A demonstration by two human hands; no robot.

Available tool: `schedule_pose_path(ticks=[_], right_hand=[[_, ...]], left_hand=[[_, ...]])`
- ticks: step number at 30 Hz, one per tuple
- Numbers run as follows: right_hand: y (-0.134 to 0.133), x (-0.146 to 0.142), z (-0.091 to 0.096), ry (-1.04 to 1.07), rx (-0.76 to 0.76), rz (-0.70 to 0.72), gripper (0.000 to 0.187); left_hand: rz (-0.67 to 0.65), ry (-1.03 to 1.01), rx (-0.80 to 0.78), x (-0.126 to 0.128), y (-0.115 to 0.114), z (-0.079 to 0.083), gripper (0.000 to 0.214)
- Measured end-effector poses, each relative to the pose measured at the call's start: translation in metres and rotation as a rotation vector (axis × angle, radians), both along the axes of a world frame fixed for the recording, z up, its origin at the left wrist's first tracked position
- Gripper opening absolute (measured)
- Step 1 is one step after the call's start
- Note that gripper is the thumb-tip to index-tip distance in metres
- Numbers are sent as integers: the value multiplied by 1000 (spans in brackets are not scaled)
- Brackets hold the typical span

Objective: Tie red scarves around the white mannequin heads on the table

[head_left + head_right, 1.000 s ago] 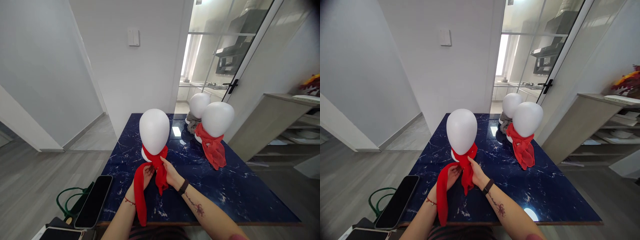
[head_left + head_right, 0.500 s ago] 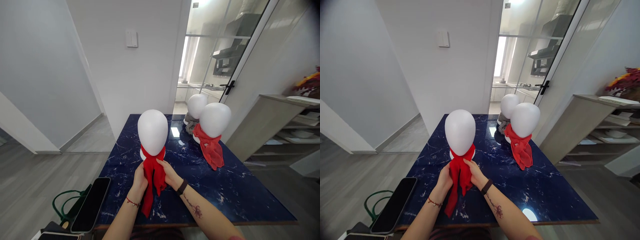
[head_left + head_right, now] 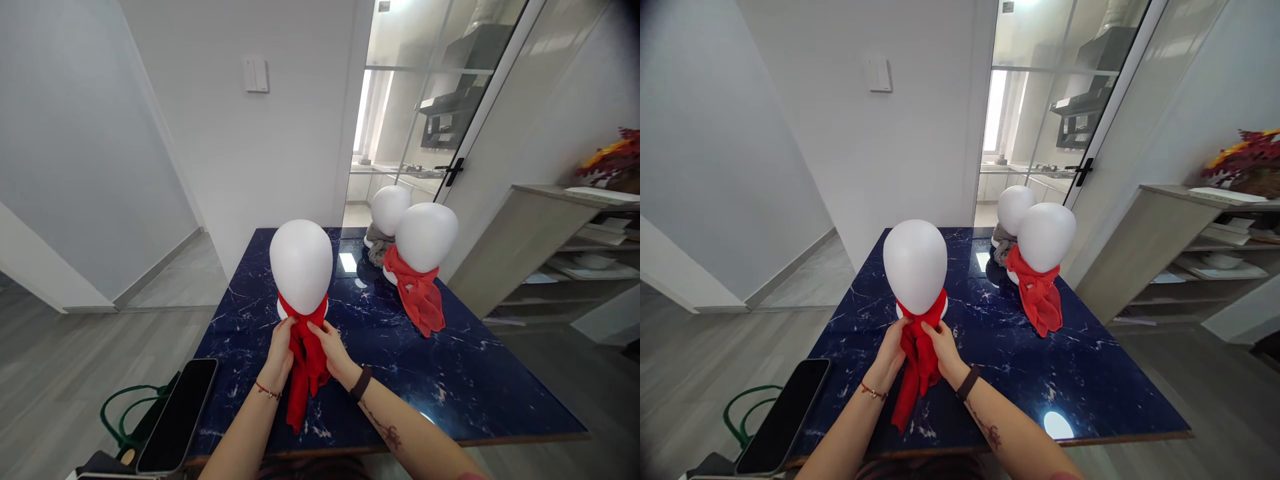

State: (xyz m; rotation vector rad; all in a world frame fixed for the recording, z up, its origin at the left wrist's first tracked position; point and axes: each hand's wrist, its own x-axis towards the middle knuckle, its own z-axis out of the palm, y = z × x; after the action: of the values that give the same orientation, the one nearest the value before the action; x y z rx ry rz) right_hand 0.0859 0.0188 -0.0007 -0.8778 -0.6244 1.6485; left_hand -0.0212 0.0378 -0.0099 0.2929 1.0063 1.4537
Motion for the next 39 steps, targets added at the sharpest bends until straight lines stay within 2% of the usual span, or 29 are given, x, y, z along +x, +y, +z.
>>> schedule_pose_path(ticks=[3, 9, 12, 14, 16, 20, 23, 27, 29, 33, 39], right_hand=[[0, 1, 1, -26, 23, -39, 33], [5, 3, 5, 49, -47, 102, 32], [9, 4, 4, 92, -91, 105, 26], [11, 6, 2, 124, -145, 125, 21], [14, 8, 1, 144, -215, 155, 15], [16, 10, 1, 147, -275, 208, 13], [17, 10, 3, 169, -226, 227, 21], [17, 9, 4, 169, -153, 189, 24], [17, 9, 3, 151, -136, 166, 23], [19, 8, 0, 119, -134, 111, 18], [24, 7, -4, 85, -163, 40, 10]], left_hand=[[2, 39, 9, -2, 0, 0, 6], [-25, 107, 24, 3, -2, 8, 9], [55, 257, 14, 5, -4, 9, 19], [124, 405, 9, 3, -7, 8, 22], [146, 642, 51, -1, -10, 8, 19], [76, 1220, 231, -9, -18, 17, 9], [2, 1447, 376, -11, -23, 28, 18], [-103, 1480, 522, -12, -24, 35, 25], [-133, 1447, 539, -13, -24, 35, 28], [-110, 1474, 539, -15, -27, 37, 21], [-223, 1597, 602, -16, -43, 54, 16]])
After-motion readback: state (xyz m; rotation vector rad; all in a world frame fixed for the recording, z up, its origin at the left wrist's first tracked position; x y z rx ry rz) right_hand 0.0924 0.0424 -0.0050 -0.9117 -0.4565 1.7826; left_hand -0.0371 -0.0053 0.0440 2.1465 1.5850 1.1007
